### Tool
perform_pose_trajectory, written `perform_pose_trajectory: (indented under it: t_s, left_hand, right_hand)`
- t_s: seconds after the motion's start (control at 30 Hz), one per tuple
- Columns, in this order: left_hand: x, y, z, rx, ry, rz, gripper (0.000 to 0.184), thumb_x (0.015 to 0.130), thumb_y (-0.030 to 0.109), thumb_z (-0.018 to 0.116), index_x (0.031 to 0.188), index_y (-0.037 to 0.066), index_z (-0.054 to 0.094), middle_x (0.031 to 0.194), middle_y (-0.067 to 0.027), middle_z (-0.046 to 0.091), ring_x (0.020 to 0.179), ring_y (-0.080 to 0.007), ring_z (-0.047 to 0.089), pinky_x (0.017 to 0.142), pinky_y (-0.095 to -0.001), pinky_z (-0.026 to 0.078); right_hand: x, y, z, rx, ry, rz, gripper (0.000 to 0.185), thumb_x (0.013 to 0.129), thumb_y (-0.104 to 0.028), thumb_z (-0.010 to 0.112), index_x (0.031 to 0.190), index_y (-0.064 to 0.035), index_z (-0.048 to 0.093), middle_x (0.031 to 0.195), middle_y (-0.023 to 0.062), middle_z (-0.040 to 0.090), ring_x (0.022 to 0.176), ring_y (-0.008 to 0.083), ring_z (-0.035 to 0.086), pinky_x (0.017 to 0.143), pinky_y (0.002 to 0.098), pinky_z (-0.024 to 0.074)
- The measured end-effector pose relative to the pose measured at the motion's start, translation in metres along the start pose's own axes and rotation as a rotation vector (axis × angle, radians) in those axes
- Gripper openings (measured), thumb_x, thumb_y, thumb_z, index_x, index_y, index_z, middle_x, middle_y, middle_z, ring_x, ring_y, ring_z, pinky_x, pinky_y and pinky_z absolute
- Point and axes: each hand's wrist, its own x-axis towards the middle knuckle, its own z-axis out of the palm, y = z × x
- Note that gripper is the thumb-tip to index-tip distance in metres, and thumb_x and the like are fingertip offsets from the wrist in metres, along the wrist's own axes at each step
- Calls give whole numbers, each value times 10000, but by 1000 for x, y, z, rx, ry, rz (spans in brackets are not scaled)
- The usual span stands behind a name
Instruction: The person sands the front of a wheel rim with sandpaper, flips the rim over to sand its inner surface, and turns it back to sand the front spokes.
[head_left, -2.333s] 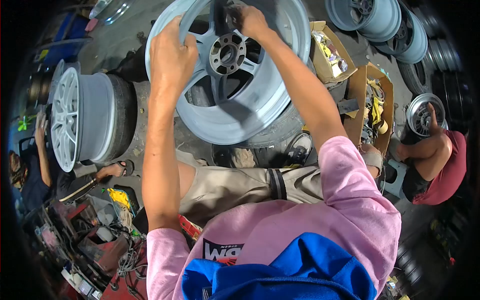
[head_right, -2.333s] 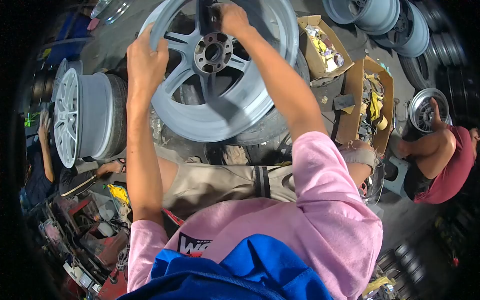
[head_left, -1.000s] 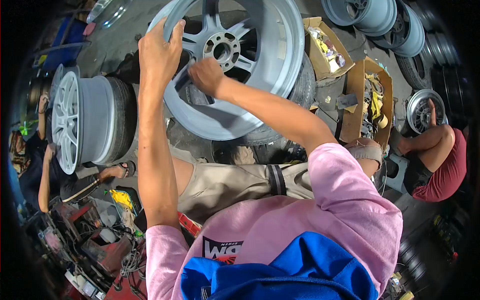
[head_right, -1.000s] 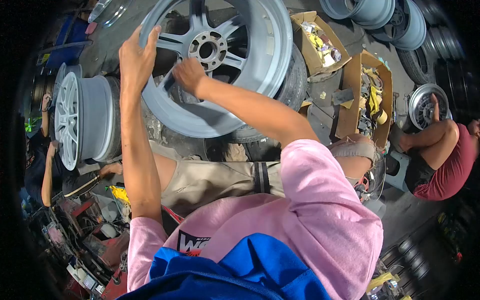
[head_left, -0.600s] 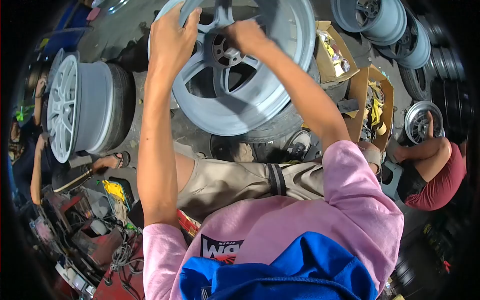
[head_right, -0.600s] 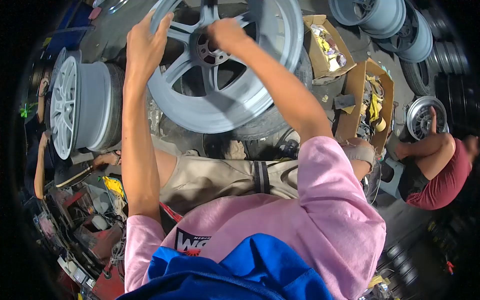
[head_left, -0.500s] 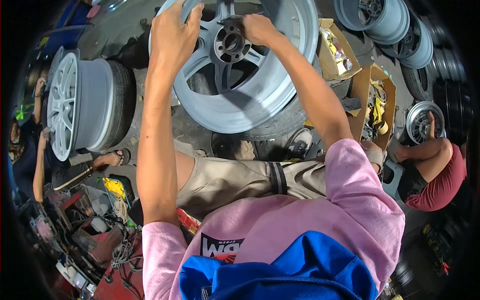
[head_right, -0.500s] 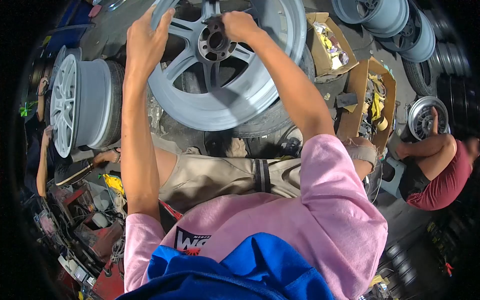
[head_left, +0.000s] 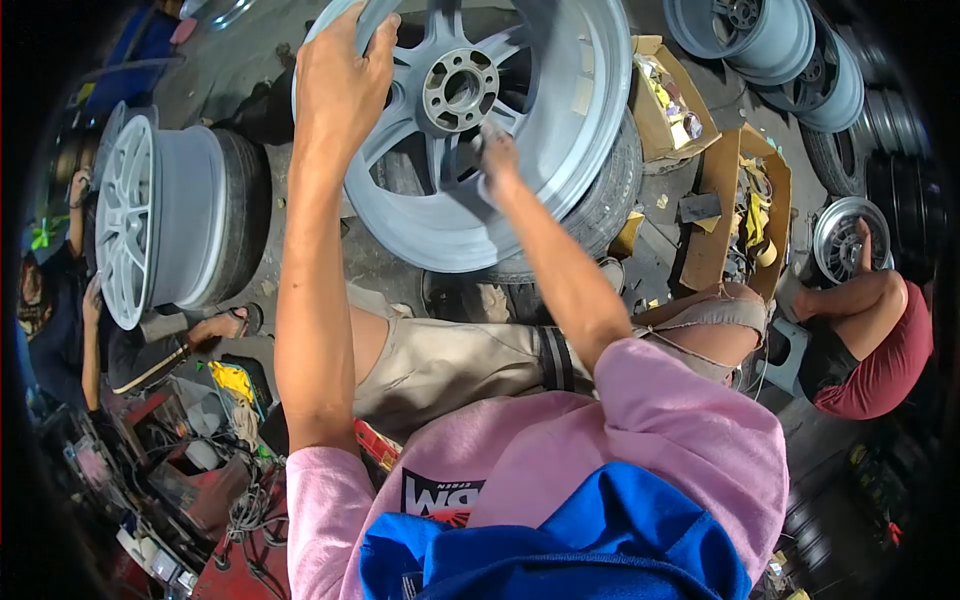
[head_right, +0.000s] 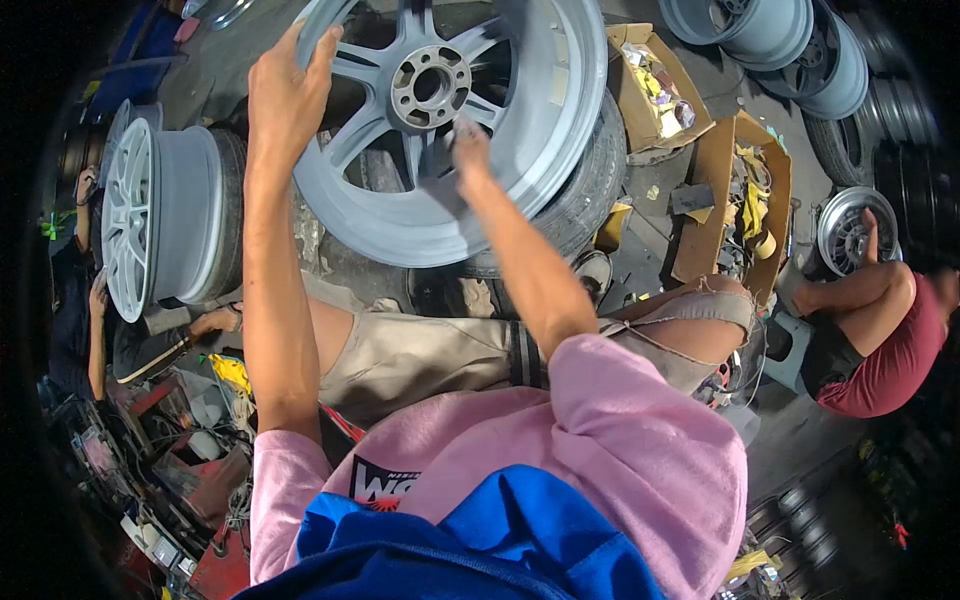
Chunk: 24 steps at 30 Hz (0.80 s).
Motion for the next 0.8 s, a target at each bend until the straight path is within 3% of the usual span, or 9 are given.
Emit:
perform_pose_trajectory:
  t_s: [0.17,0.23,0.3,0.37,0.43,0.47,0.7,0.77,0.8]
  left_hand:
    - [-2,1,1,16,11,-4,386,961,317,641,1183,5,677,658,-144,624,569,-182,495,633,-367,468]
    - [-2,-1,2,32,-4,-22,381,961,318,641,1178,7,679,673,-156,637,581,-188,519,645,-367,476]
    - [-4,-4,4,-35,50,66,388,962,323,637,1180,4,680,709,-189,664,616,-211,575,676,-373,494]
    - [-3,-5,4,-13,45,57,398,962,328,635,1179,-2,679,722,-202,669,630,-220,590,687,-375,499]
    - [-2,-5,6,5,38,57,408,961,334,633,1178,-9,678,735,-215,674,645,-228,605,698,-378,504]
    - [-1,-7,7,22,55,85,418,961,339,629,1177,-16,676,735,-218,673,643,-245,610,694,-383,503]
    - [5,-11,-2,72,-49,-42,452,949,361,634,1199,-14,672,781,-237,689,750,-309,699,749,-394,512]
    - [6,-19,2,26,14,25,458,948,367,635,1209,-9,671,808,-234,699,783,-293,703,777,-385,514]
    - [7,-21,5,-29,76,99,465,948,373,637,1219,-4,670,836,-232,709,817,-277,707,805,-375,515]
  right_hand:
    - [-60,18,66,173,-51,18,254,1051,-265,524,1052,-76,694,656,-39,544,530,59,447,489,245,358]
    - [-84,-16,79,-43,-349,-110,294,1052,-277,518,1118,-43,683,665,-36,554,549,46,458,511,226,371]
    - [-74,-45,92,-199,-406,-407,286,1032,-223,525,1199,-33,659,688,60,646,562,151,588,527,308,448]
    - [-49,-83,91,-783,-177,-1016,295,987,-159,525,1217,-21,647,750,186,698,644,332,681,581,441,504]
    - [-35,-110,95,-1190,-100,-960,361,912,-98,529,1250,-13,626,799,249,692,730,442,677,660,532,513]
    - [-10,-100,91,-1495,-144,-959,352,905,-136,546,1218,7,621,750,204,692,678,376,680,607,470,521]
    - [-31,-43,17,-1641,-454,-1447,566,890,-132,515,1454,-92,488,775,101,705,610,250,673,552,412,472]
    - [-14,-48,-19,-1842,-621,-1426,616,894,-126,517,1503,-102,426,883,81,723,656,231,698,572,404,505]
    - [-6,-54,-30,-2042,-670,-1147,620,892,-111,520,1504,-100,425,890,82,725,672,233,708,582,402,524]
